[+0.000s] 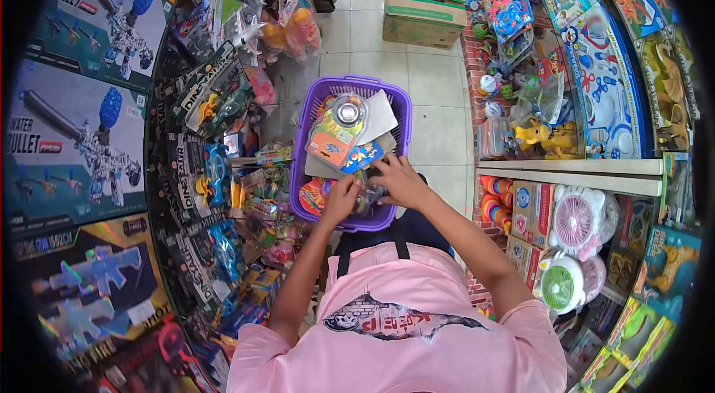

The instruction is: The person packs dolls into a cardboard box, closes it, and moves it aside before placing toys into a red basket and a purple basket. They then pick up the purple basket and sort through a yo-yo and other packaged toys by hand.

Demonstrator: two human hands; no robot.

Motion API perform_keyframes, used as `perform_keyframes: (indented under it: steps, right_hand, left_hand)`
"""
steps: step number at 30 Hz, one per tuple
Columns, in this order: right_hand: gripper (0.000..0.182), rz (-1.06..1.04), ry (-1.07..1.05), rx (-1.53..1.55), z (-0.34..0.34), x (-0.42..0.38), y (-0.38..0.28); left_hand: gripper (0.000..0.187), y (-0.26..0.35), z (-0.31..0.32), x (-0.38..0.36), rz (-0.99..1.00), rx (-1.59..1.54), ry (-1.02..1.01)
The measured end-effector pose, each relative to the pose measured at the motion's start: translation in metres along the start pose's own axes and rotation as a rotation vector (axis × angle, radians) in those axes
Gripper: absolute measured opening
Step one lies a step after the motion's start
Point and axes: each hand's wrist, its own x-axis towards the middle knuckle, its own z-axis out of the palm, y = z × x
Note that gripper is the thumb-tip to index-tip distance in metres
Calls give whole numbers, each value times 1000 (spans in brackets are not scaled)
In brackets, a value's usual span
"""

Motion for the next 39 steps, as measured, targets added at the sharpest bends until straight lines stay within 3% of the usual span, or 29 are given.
perform_keyframes:
  steps: [6, 8, 9, 10, 13, 17, 19, 20, 22, 24, 26, 28, 30, 33, 34, 36, 38, 39]
  right_hand:
    - [45, -1, 7, -22, -6, 1, -13]
    - [45, 160, 145, 148, -25, -1, -20]
    - [44, 134, 279, 163, -31, 0, -19]
    - [44, 136, 273, 161, -35, 3, -21]
    - [44, 267, 583, 364, -49, 11, -33]
    - [38, 249, 720, 418, -43, 37, -58]
    - [38, 360, 678, 472, -46, 48, -74]
    - [37, 463, 629, 527, -46, 53, -81]
    - [37, 480, 683, 562, -40, 64, -87]
    - [37, 640, 686, 913, -33, 71, -87]
    - [38, 613, 633, 951, -26, 75, -80]
    - [41, 546, 550, 1010, -3, 83, -66]
    - [45, 509, 504, 1043, 5, 91, -59]
    - [53, 841, 533, 1298, 13, 101, -47]
    - [53, 843, 525, 1301, 24, 104, -39]
    - [57, 991, 438, 991, 49, 112, -22]
    - [63, 1040, 420, 1030, 65, 120, -12]
    - [62, 1062, 505, 790, 91, 125, 0]
  left_hand:
    - [26, -12, -17, 7, -88, -366, -144]
    - [26, -12, -27, 8, -21, -364, -7]
    - [27, -14, -36, 9, -73, -379, -67]
    - [27, -15, -43, 8, -75, -384, -67]
    - [34, 6, -66, 5, 28, -378, -151]
    - [44, 27, -81, -1, 56, -479, -198]
    - [61, 28, -85, -3, 181, -594, -261]
    - [61, 32, -89, -4, 177, -588, -262]
    - [79, 39, -97, -6, 134, -566, -315]
    - [78, 39, -107, -4, 77, -515, -299]
    - [75, 28, -114, 1, 178, -541, -272]
    - [66, 30, -122, -3, 118, -474, -202]
    - [55, 27, -127, -3, -90, -491, -164]
    - [47, 10, -129, -5, -53, -521, -36]
    - [46, 6, -130, -6, -42, -556, 21]
    - [47, -7, -133, -9, -91, -570, 47]
    - [50, -2, -131, -15, -127, -683, 146]
    - [51, -10, -133, -16, -131, -699, 135]
